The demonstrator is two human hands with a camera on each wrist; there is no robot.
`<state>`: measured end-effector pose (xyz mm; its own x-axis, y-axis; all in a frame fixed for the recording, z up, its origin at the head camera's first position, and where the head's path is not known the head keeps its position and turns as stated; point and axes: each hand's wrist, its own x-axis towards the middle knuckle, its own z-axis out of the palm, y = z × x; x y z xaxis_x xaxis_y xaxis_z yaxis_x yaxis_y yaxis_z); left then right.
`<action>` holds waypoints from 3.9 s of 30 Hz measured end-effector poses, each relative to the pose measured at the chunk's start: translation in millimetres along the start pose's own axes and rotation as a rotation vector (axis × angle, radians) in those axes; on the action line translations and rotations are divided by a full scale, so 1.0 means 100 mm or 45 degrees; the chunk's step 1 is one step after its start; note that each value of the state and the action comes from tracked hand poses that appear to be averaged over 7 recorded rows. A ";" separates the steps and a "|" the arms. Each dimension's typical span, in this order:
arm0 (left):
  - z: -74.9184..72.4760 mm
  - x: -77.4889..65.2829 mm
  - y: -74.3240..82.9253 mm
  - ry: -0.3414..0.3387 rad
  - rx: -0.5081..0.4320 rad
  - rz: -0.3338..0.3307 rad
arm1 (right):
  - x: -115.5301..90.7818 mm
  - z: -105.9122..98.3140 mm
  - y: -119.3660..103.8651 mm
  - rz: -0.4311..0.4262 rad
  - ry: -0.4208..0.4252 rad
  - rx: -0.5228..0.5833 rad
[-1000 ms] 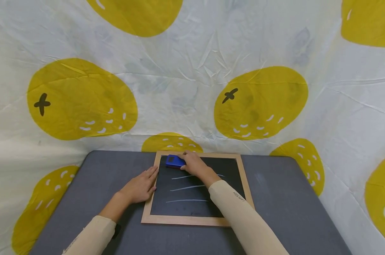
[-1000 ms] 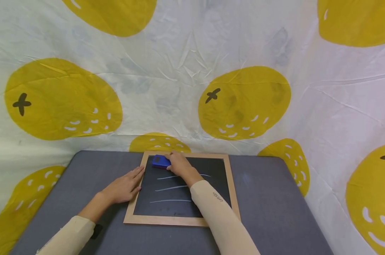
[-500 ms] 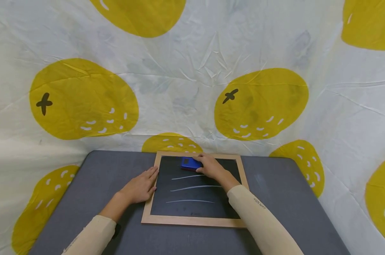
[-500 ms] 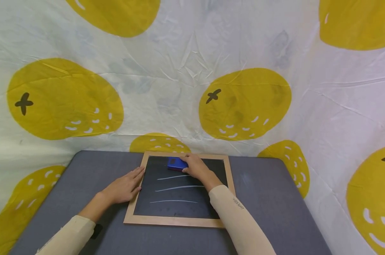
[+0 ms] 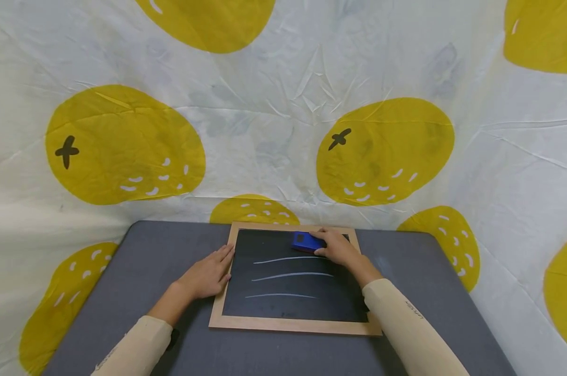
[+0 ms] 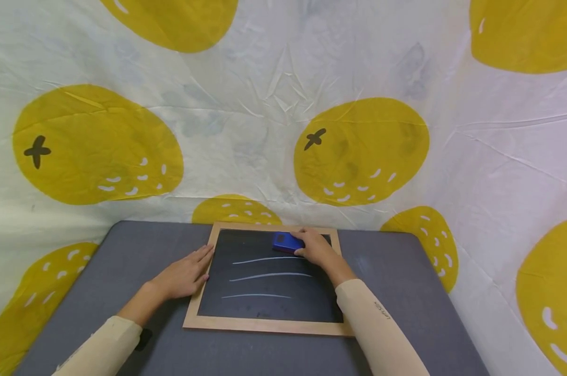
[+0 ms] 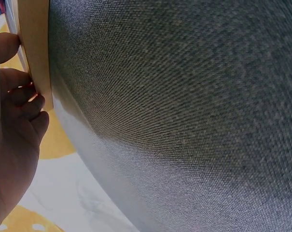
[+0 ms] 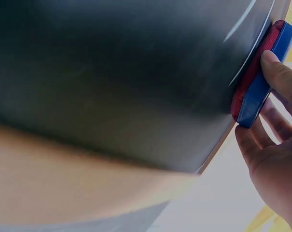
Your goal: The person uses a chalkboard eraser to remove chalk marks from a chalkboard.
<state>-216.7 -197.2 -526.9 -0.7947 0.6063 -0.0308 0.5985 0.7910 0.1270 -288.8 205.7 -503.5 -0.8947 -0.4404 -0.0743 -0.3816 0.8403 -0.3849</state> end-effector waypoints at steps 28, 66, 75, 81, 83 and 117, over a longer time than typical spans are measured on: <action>-0.02 0.00 0.02 -0.019 -0.020 -0.008 | -0.41 -0.15 0.53 0.011 0.078 0.017; -0.03 -0.01 0.02 -0.057 0.037 -0.007 | -0.72 -0.12 0.37 -0.117 0.021 0.018; -0.02 -0.02 0.02 -0.035 0.032 0.013 | -0.70 -0.11 0.39 -0.147 0.020 -0.014; -0.05 -0.01 0.01 -0.042 0.018 0.011 | -0.68 -0.15 0.39 -0.143 -0.009 -0.001; -0.05 -0.01 0.01 -0.040 0.019 0.006 | -0.66 -0.15 0.39 -0.139 -0.019 -0.004; -0.03 0.01 -0.02 -0.055 -0.066 -0.014 | 0.09 0.12 -0.64 -0.235 -0.178 0.044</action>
<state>-218.8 -199.0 -524.1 -0.7953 0.6015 -0.0749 0.5829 0.7928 0.1778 -269.4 144.2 -490.1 -0.7686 -0.6274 -0.1255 -0.5257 0.7310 -0.4351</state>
